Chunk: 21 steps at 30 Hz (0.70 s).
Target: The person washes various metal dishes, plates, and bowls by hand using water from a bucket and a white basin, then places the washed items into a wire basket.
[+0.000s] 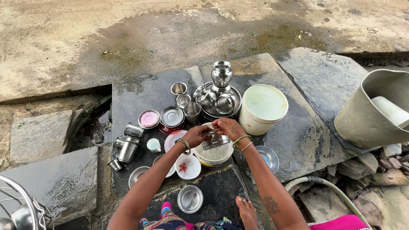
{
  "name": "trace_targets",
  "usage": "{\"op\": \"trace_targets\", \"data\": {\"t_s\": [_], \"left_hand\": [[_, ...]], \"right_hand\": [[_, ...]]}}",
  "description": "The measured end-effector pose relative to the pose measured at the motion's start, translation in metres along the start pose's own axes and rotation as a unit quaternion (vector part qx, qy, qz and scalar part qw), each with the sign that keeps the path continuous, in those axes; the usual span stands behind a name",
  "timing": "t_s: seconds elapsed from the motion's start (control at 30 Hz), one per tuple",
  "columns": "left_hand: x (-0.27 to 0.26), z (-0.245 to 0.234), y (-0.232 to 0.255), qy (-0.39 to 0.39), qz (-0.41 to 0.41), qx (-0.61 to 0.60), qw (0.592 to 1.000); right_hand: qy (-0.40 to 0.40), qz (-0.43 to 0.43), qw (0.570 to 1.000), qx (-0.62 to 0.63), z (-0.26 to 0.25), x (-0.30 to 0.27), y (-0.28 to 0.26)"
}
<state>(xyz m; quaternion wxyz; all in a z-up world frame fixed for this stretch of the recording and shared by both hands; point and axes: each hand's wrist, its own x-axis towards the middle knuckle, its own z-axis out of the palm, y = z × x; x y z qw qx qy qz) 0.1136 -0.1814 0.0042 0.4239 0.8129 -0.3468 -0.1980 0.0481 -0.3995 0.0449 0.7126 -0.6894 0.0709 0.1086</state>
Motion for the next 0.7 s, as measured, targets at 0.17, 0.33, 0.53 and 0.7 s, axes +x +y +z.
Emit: {"op": "trace_targets", "data": {"t_s": [0.17,0.33,0.53,0.7], "left_hand": [[-0.020,-0.018,0.032,-0.015,-0.004,-0.132,0.991],[-0.035,-0.027,0.052,-0.026,-0.003,-0.250,0.968],[-0.049,-0.036,0.070,-0.010,-0.065,-0.382,0.922],[-0.050,-0.037,0.073,0.022,-0.063,-0.372,0.926]], "right_hand": [[0.099,-0.068,0.991,0.054,-0.020,-0.030,0.002],[0.101,-0.041,0.987,0.120,-0.015,-0.047,0.028],[0.030,0.014,0.972,0.233,0.008,-0.083,0.013],[-0.005,-0.052,0.980,0.192,0.003,-0.082,0.012]]}}
